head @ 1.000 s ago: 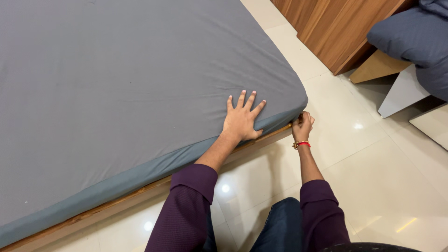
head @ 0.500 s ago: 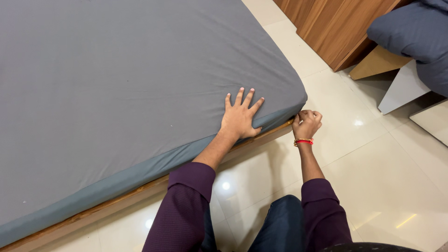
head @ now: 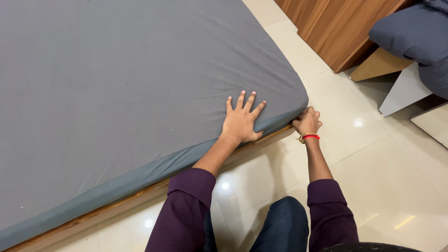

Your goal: The person tucks the edges and corners of a bedsheet under the mattress and smooths out the surface by hand.

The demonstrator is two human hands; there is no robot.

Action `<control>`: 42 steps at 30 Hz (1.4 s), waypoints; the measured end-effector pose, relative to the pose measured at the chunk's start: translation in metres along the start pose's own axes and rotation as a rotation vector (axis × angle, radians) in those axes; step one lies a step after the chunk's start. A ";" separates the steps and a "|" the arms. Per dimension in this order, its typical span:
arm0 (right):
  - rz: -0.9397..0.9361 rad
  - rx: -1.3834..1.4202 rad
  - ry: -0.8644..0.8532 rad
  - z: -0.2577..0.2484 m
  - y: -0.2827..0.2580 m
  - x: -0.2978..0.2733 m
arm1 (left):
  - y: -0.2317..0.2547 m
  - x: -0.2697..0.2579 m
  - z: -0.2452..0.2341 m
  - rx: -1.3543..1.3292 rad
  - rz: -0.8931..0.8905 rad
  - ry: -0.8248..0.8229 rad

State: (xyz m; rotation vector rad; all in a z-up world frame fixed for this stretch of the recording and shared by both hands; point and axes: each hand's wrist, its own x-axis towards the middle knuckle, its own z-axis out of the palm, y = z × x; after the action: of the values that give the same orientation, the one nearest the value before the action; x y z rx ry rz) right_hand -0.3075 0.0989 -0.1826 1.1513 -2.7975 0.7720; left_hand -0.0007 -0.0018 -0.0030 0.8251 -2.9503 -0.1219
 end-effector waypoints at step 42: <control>-0.688 -0.149 0.059 -0.024 -0.056 -0.103 | 0.000 0.001 0.010 0.012 0.026 0.083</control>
State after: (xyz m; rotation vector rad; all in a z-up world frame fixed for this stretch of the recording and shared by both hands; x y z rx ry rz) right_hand -0.1997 0.1432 -0.1581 1.8440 -2.1151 0.5008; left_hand -0.0021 -0.0016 -0.0131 0.7734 -2.8861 -0.0663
